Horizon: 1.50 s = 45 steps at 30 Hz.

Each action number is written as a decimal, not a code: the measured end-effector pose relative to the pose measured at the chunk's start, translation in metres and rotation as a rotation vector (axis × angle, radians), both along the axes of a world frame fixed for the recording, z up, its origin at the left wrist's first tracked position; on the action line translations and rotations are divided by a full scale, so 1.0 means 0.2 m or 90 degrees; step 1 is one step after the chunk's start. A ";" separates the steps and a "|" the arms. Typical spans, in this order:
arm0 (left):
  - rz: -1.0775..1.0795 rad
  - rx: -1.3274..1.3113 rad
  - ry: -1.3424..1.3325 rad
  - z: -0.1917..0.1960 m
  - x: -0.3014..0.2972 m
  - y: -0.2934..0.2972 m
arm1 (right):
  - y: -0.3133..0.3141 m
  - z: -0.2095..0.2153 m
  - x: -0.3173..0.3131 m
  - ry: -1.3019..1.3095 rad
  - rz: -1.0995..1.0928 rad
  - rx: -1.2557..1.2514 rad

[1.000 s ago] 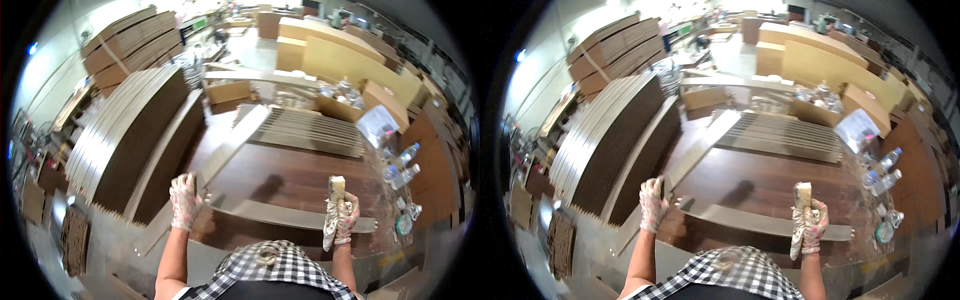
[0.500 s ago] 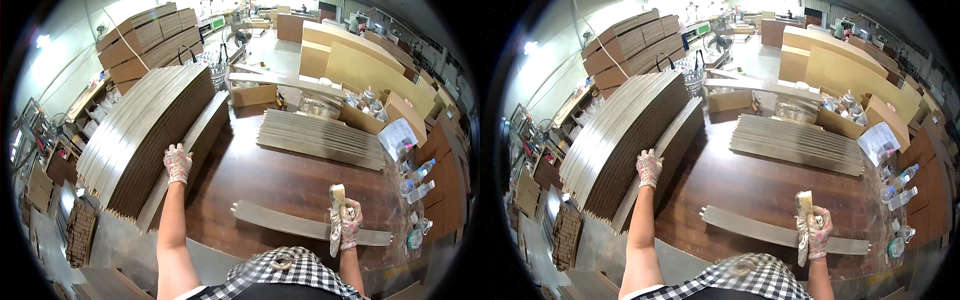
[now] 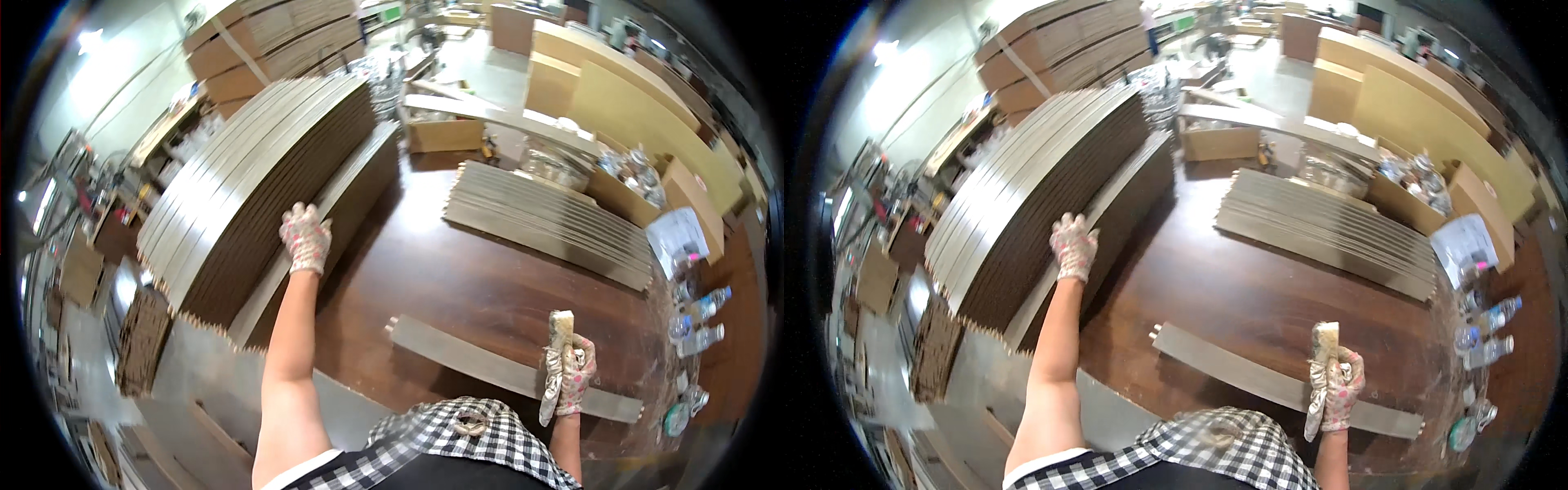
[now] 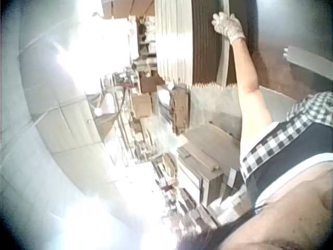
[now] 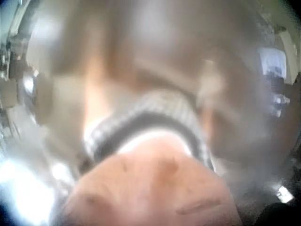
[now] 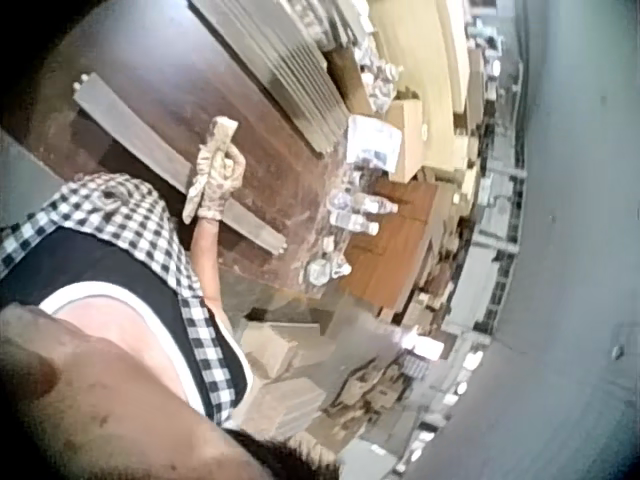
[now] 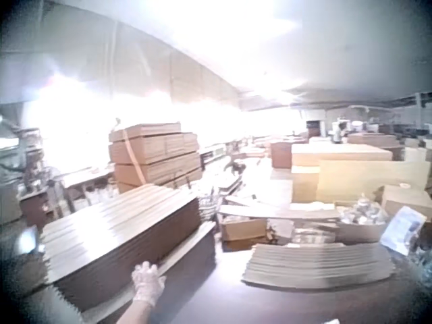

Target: The person wipes wooden slats with a sponge by hand and stacks them onto piles on the table.

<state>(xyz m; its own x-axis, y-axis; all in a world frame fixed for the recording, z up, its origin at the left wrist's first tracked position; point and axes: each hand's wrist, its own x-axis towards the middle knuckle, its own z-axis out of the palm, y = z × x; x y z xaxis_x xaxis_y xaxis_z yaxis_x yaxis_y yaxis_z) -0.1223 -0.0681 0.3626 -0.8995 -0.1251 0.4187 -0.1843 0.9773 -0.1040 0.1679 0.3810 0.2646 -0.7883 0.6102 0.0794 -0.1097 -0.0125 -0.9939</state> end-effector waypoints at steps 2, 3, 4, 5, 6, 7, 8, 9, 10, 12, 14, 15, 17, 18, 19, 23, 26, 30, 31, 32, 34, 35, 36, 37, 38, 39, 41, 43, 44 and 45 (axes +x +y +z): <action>-0.011 0.036 0.008 0.00 -0.01 0.02 | -0.05 0.15 -0.01 -0.015 0.018 -0.082; -0.048 0.024 0.059 -0.01 -0.03 0.03 | -0.07 0.19 -0.01 -0.029 0.010 -0.115; -0.064 0.037 0.085 -0.02 -0.06 0.03 | -0.06 0.17 -0.01 -0.037 -0.003 -0.044; -0.088 0.047 0.063 0.00 -0.07 0.04 | -0.03 0.14 -0.01 -0.043 -0.016 0.026; -0.116 0.036 0.066 0.01 -0.07 0.03 | -0.01 0.12 0.00 -0.012 0.005 -0.046; -0.138 0.012 0.050 0.02 -0.07 0.02 | 0.01 0.09 0.01 -0.009 0.018 -0.088; -0.140 0.003 0.049 0.01 -0.07 -0.01 | 0.00 0.09 0.00 -0.013 0.019 -0.084; -0.136 -0.008 0.041 -0.01 -0.08 -0.01 | -0.01 0.10 0.00 -0.014 0.013 -0.078; -0.130 -0.020 0.034 -0.01 -0.07 -0.03 | -0.01 0.11 -0.01 -0.018 0.023 -0.076; -0.127 -0.027 0.026 -0.03 -0.07 -0.03 | -0.02 0.13 0.00 -0.027 0.024 -0.063; -0.108 -0.060 0.008 -0.04 -0.06 -0.03 | 0.02 0.12 0.01 -0.046 0.023 -0.055; -0.112 -0.058 0.007 -0.05 -0.06 -0.03 | 0.03 0.11 0.03 -0.063 0.021 -0.050; -0.114 -0.056 0.002 -0.05 -0.05 -0.04 | 0.01 0.15 0.03 -0.054 0.015 -0.071; -0.141 -0.031 0.020 -0.05 -0.03 -0.05 | 0.00 0.17 0.04 -0.044 0.014 -0.095; -0.143 -0.031 0.018 -0.06 0.01 -0.06 | -0.01 0.17 0.04 -0.045 0.012 -0.096; -0.324 0.099 0.272 -0.06 0.35 0.00 | -0.01 0.17 0.07 -0.047 0.029 -0.060; -0.271 0.238 0.443 -0.20 0.69 -0.20 | -0.06 0.21 0.06 -0.059 0.066 -0.061; 0.077 0.152 0.526 -0.21 1.03 -0.49 | -0.14 0.25 0.01 -0.043 0.121 -0.076; 0.079 0.150 0.526 -0.21 1.10 -0.55 | -0.15 0.24 -0.01 -0.040 0.145 -0.088; 0.130 0.247 0.488 -0.23 1.15 -0.59 | -0.20 0.26 -0.03 -0.021 0.147 -0.085; 0.182 0.340 0.422 -0.30 1.22 -0.67 | -0.25 0.28 -0.07 -0.006 0.187 -0.096; 0.184 0.340 0.426 -0.31 1.22 -0.67 | -0.27 0.28 -0.08 0.009 0.214 -0.106; 0.146 0.398 0.445 -0.32 1.21 -0.65 | -0.30 0.28 -0.08 0.028 0.224 -0.129; 0.107 0.457 0.464 -0.33 1.21 -0.64 | -0.32 0.29 -0.08 0.031 0.225 -0.128; 0.099 0.439 0.448 -0.31 1.22 -0.64 | -0.33 0.30 -0.08 0.054 0.246 -0.130; 0.098 0.441 0.452 -0.32 1.21 -0.64 | -0.34 0.30 -0.08 0.076 0.266 -0.132; 0.048 0.540 0.513 -0.35 1.20 -0.64 | -0.33 0.31 -0.06 0.073 0.257 -0.128; 0.056 0.528 0.510 -0.34 1.20 -0.64 | -0.33 0.32 -0.03 0.058 0.239 -0.125; 0.064 0.514 0.507 -0.33 1.20 -0.64 | -0.32 0.31 -0.01 0.060 0.236 -0.124; 0.062 0.516 0.506 -0.34 1.20 -0.65 | -0.31 0.31 0.00 0.045 0.236 -0.111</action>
<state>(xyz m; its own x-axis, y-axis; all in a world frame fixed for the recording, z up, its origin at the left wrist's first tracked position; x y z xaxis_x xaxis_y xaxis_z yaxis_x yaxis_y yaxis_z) 0.1177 -0.1981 0.2952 -0.3877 -0.6733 0.6296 0.0051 0.6815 0.7318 0.1687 0.3188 0.3263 -0.9536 0.2947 0.0621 -0.1343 -0.2314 -0.9635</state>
